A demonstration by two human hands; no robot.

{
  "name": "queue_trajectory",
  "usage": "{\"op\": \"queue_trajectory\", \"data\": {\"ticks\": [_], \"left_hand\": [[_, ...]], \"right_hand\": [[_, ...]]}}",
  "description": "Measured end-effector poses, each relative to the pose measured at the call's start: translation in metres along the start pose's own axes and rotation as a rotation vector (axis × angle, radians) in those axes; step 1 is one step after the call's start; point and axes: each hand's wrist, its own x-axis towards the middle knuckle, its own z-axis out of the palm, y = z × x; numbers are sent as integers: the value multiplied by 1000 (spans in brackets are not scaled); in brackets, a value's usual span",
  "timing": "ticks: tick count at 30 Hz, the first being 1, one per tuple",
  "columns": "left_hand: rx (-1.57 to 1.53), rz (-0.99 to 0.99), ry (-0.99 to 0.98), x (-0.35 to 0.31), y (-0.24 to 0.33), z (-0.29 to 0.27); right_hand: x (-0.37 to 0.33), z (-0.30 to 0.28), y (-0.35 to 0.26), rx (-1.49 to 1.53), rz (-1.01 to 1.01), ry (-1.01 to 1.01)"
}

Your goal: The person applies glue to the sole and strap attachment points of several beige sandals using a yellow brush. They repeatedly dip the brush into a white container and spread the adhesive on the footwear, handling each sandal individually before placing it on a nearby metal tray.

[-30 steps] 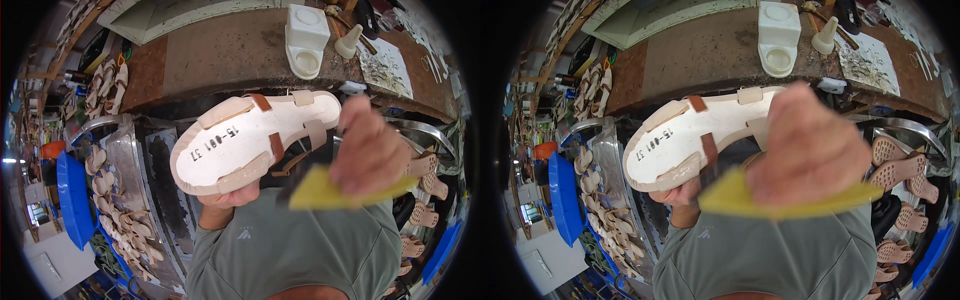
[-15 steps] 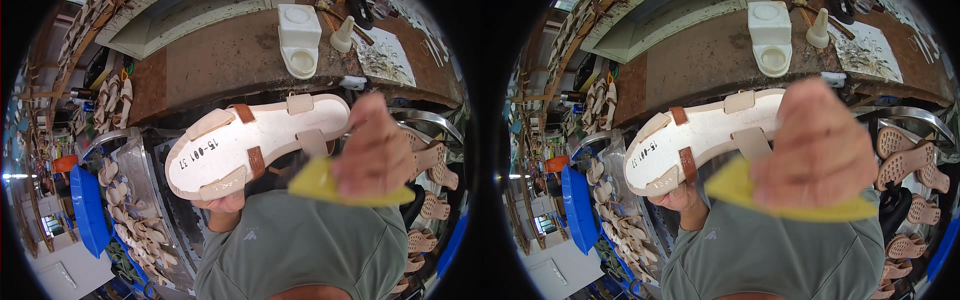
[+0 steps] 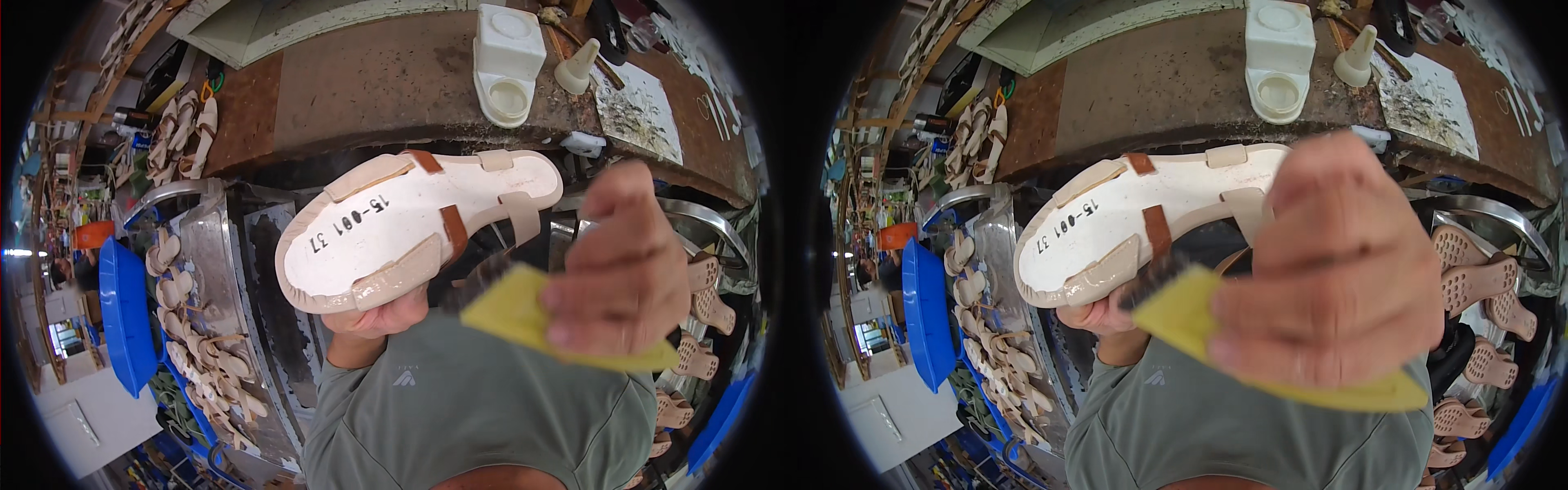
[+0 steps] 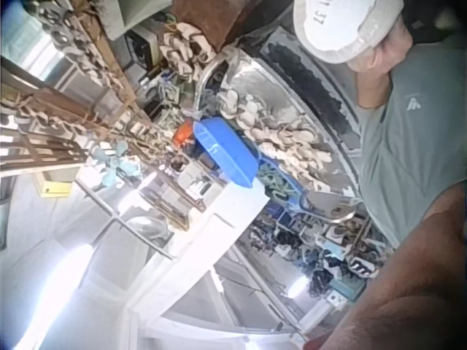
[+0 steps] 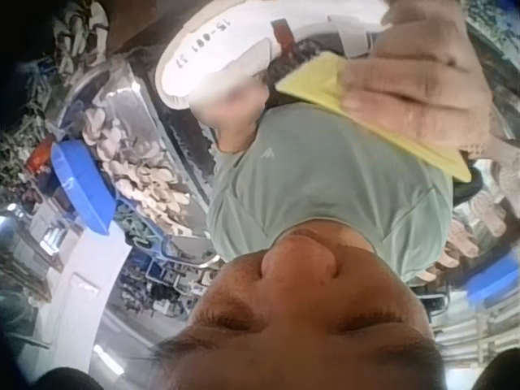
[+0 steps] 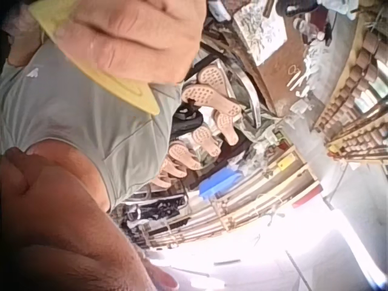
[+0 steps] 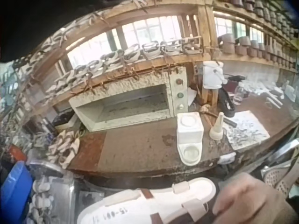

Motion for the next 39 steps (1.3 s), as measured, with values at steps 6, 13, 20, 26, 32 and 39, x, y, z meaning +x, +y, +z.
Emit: {"op": "queue_trajectory", "data": {"ticks": [6,13,20,26,32,39], "left_hand": [[-86,96,-16,7,-6,3],[-27,63,57,7,5,3],[2,30,169,9,8,2],[30,108,134,10,5,-8],[49,94,128,8,-2,-14],[-84,58,296,-3,-48,-58]], "right_hand": [[3,16,-1,54,-37,6],[10,32,-1,124,-37,-8],[29,32,4,344,-142,-115],[27,31,15,372,-7,-24],[15,32,18,411,233,41],[-34,-5,44,861,796,495]]}}
